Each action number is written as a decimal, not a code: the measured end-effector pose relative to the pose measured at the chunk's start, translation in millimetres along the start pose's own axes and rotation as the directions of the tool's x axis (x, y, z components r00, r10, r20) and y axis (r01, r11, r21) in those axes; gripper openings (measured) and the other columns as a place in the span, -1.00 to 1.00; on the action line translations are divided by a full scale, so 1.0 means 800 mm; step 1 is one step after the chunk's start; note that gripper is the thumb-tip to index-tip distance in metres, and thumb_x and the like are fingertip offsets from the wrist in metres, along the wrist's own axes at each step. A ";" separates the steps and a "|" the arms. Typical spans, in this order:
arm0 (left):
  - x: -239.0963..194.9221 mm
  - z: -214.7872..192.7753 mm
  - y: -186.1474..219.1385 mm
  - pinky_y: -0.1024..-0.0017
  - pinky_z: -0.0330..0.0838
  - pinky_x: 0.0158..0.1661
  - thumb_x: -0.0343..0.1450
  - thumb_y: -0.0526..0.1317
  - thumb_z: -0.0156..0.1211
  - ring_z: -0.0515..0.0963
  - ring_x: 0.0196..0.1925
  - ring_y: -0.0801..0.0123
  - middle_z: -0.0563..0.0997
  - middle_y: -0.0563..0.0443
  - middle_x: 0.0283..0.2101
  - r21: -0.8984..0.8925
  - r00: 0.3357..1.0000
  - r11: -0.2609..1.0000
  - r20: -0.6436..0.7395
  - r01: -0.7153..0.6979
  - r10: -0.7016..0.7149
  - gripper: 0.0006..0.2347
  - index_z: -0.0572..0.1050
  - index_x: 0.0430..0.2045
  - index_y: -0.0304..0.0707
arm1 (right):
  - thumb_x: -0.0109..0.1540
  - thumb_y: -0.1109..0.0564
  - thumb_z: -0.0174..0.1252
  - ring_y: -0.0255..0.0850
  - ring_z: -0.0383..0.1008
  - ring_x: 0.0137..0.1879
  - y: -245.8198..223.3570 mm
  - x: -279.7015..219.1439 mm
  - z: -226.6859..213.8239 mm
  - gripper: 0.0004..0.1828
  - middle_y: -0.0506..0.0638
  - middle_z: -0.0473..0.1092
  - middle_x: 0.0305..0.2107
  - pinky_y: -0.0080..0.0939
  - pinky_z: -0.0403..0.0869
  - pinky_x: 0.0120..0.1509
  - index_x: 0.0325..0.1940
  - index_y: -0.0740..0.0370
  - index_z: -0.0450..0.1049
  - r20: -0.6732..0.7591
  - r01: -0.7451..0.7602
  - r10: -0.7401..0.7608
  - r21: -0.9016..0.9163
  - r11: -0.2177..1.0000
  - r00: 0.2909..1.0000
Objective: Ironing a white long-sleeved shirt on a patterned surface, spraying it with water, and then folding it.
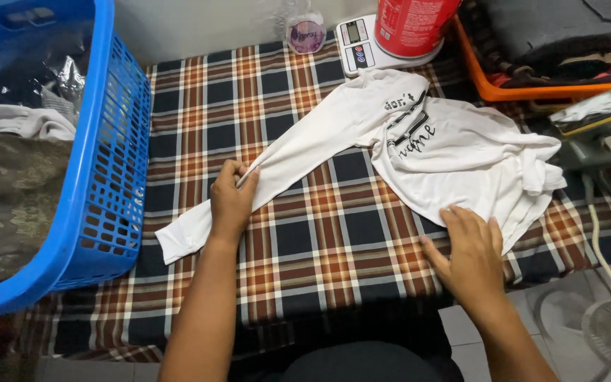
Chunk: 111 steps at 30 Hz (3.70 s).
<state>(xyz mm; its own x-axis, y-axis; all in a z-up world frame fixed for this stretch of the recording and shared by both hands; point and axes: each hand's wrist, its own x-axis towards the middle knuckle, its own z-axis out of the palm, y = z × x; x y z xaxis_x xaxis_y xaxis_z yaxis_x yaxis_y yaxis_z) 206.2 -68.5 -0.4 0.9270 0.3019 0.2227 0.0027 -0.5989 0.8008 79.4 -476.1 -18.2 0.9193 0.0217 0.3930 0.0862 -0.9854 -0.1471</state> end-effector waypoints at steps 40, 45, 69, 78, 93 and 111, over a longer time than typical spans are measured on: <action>-0.171 -0.172 0.018 0.20 0.44 0.02 0.41 -0.06 0.19 0.67 0.03 0.22 0.70 0.06 -0.02 0.363 0.932 0.873 0.035 0.325 -0.362 -0.74 0.57 -0.07 -0.03 | 0.39 -0.11 0.18 -0.19 0.44 -0.42 -0.156 0.071 -0.087 -0.65 -0.05 0.39 -0.52 -0.18 0.37 -0.30 -0.35 0.07 0.29 0.440 0.131 -0.829 0.852 0.507 0.345; -0.089 -0.091 0.030 -0.09 0.37 0.10 0.42 -0.08 0.30 0.51 0.15 -0.15 0.53 -0.25 0.11 0.497 0.993 0.864 0.110 -0.081 0.029 -0.64 0.52 0.01 -0.32 | 0.28 0.01 0.27 -0.02 0.59 -0.18 -0.108 0.196 -0.010 -0.90 -0.07 0.53 -0.46 -0.02 0.53 -0.05 -0.24 0.03 0.57 0.253 0.210 -0.410 0.565 0.798 0.876; -0.056 -0.050 0.018 0.02 0.50 -0.45 0.51 -0.30 0.16 0.66 -0.37 -0.09 0.65 -0.14 -0.38 0.349 0.998 0.937 0.058 0.011 -0.034 -0.83 0.30 -0.13 -0.07 | 0.24 0.11 0.14 0.24 0.29 0.11 -0.016 0.291 0.146 -0.39 0.24 0.40 -0.11 0.21 0.24 0.32 0.41 0.26 0.44 -0.044 0.207 -0.204 0.076 0.975 0.978; -0.049 -0.056 0.034 0.01 0.48 -0.18 0.49 -0.13 0.18 0.64 -0.11 0.07 0.66 0.04 -0.08 0.399 0.985 0.908 0.056 0.128 -0.163 -0.83 0.48 -0.09 -0.06 | 0.18 0.20 0.12 0.15 0.32 0.09 -0.004 0.292 0.151 -0.77 0.11 0.39 -0.19 0.09 0.24 0.35 -0.08 0.25 0.43 -0.055 0.223 -0.217 0.159 0.962 0.975; -0.044 -0.137 0.084 0.49 0.36 -0.27 0.48 -0.09 0.15 0.54 -0.34 0.54 0.61 0.21 -0.42 0.073 0.845 0.940 0.418 0.335 -0.334 -0.80 0.58 -0.47 -0.15 | 0.16 0.14 0.01 0.37 0.49 -0.25 -0.012 0.306 0.066 -0.48 0.32 0.50 -0.41 0.29 0.39 -0.11 0.24 0.06 0.33 0.289 -0.129 0.061 0.224 0.966 0.955; 0.081 -0.363 0.263 0.28 0.50 -0.36 0.49 -0.37 0.27 0.62 -0.31 0.21 0.64 -0.19 -0.26 0.235 0.936 0.947 0.326 -0.219 0.135 -0.86 0.58 -0.11 -0.38 | 0.39 -0.06 0.04 -0.34 0.17 -0.58 0.010 0.233 -0.089 -0.52 -0.15 0.27 -0.65 -0.31 0.13 -0.53 -0.51 0.25 0.54 0.529 -0.267 -0.718 0.848 0.457 0.452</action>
<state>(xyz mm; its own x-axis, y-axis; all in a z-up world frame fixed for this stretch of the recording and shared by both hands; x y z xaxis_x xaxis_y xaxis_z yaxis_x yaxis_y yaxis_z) 157.8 40.5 343.7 0.9900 -0.0404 0.1355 -0.1122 -0.8078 0.5787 224.3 -492.3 118.4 0.5567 0.8070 -0.1970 0.1194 -0.3124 -0.9424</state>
